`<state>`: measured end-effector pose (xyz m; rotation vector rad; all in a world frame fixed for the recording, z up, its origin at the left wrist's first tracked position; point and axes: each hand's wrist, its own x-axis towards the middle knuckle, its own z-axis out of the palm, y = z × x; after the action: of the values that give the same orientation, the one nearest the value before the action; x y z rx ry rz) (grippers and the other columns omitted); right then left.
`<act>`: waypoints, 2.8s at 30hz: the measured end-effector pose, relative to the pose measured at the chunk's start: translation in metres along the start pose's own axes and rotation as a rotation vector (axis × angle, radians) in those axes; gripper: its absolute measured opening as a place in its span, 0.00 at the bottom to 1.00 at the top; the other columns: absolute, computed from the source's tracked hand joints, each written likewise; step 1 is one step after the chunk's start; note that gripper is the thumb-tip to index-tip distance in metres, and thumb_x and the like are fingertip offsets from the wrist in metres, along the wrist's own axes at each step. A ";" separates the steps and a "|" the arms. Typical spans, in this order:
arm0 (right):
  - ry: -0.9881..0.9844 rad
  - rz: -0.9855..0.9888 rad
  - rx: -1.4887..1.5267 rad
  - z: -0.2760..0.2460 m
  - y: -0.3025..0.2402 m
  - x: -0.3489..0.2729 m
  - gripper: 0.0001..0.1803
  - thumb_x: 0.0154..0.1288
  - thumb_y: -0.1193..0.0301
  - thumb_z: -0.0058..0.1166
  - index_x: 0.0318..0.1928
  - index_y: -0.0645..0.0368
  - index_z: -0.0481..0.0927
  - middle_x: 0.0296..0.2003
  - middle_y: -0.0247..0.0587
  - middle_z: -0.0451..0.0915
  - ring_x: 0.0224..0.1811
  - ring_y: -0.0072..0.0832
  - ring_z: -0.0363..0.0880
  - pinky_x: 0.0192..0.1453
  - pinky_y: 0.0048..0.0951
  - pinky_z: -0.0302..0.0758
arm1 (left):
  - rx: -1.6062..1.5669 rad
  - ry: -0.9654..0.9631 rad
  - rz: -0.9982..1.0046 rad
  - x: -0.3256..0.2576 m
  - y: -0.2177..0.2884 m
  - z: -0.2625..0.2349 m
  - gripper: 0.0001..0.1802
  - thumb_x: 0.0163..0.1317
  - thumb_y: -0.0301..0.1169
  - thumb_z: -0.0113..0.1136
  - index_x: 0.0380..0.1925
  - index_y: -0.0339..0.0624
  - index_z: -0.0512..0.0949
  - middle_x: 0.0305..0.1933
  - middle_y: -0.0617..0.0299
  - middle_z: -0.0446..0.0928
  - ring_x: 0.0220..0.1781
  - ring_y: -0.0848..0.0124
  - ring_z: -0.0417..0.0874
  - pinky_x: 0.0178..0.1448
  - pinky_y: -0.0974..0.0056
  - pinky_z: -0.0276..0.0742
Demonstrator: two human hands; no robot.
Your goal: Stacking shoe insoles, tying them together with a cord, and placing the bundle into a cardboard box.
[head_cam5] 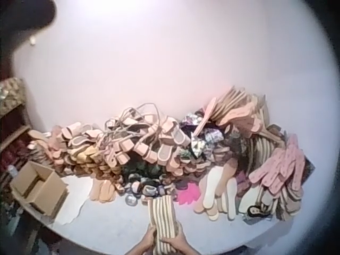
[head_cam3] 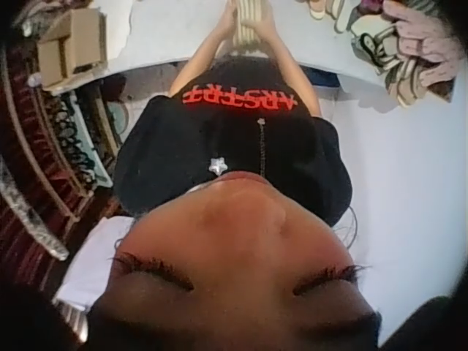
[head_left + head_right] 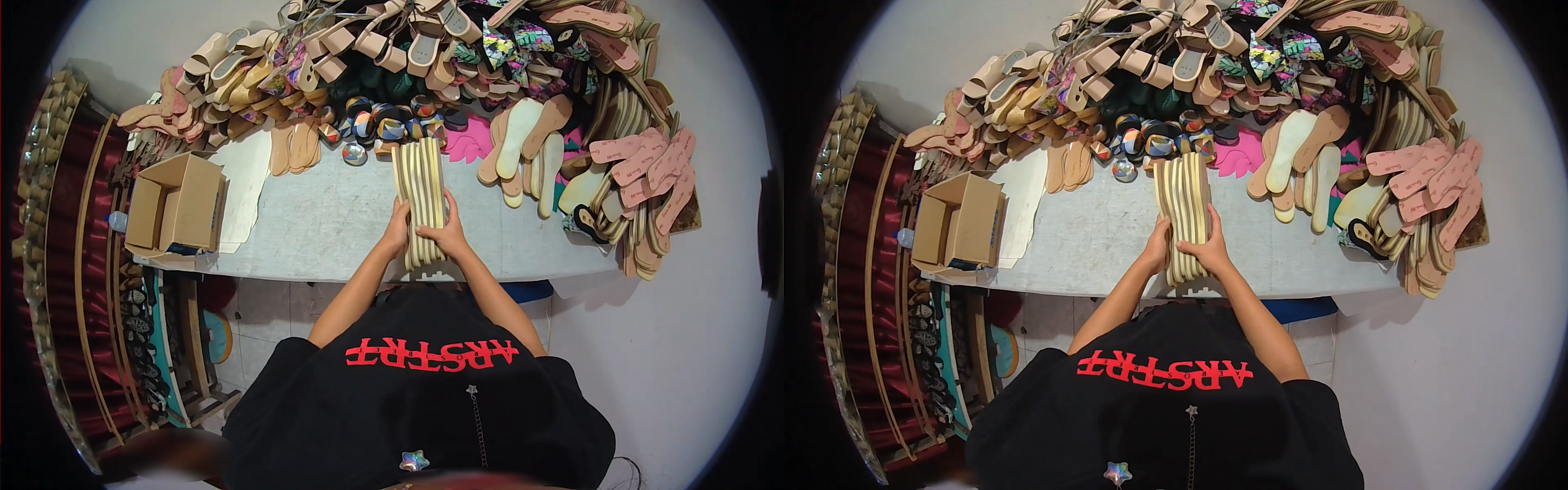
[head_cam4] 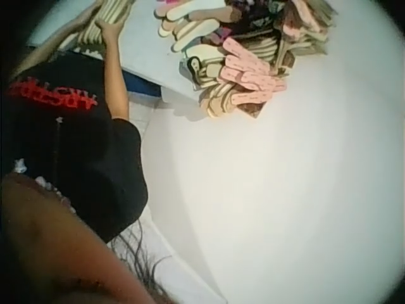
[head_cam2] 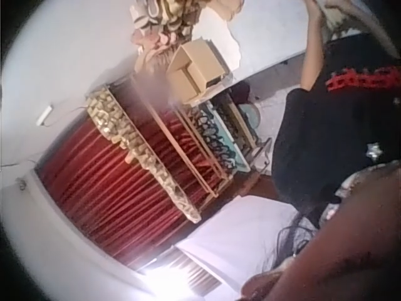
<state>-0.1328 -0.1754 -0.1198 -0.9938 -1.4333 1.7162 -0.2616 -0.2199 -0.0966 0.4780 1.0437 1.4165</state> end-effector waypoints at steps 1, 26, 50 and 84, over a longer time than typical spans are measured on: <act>0.016 -0.021 -0.040 -0.001 0.004 0.001 0.55 0.40 0.79 0.64 0.65 0.52 0.41 0.51 0.51 0.68 0.50 0.33 0.72 0.51 0.31 0.71 | 0.000 -0.001 0.000 0.001 -0.003 -0.001 0.23 0.67 0.36 0.29 0.61 0.44 0.48 0.60 0.54 0.59 0.59 0.66 0.64 0.61 0.63 0.61; 0.033 0.086 -0.213 0.001 0.002 -0.005 0.58 0.39 0.60 0.68 0.59 0.74 0.40 0.53 0.60 0.61 0.55 0.40 0.65 0.58 0.32 0.64 | 0.094 0.021 -0.130 0.000 0.000 0.002 0.26 0.59 0.39 0.55 0.51 0.31 0.64 0.44 0.53 0.73 0.43 0.70 0.76 0.43 0.65 0.75; 0.112 0.192 -0.860 0.006 -0.015 -0.010 0.55 0.40 0.48 0.59 0.61 0.67 0.46 0.50 0.60 0.66 0.53 0.47 0.68 0.51 0.50 0.63 | 0.945 0.463 -0.099 0.013 -0.014 0.002 0.35 0.59 0.55 0.42 0.62 0.52 0.50 0.55 0.38 0.56 0.57 0.45 0.57 0.62 0.51 0.50; 0.799 0.011 -0.893 -0.241 -0.113 0.124 0.36 0.47 0.57 0.58 0.55 0.60 0.62 0.48 0.55 0.63 0.51 0.46 0.63 0.55 0.40 0.61 | 1.451 0.476 0.646 0.040 0.001 0.085 0.36 0.45 0.39 0.64 0.58 0.61 0.63 0.61 0.46 0.49 0.58 0.48 0.58 0.57 0.50 0.58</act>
<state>0.0229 0.0634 -0.0493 -1.8601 -1.5787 0.4490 -0.1999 -0.1568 -0.0654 1.6724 2.4136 1.0720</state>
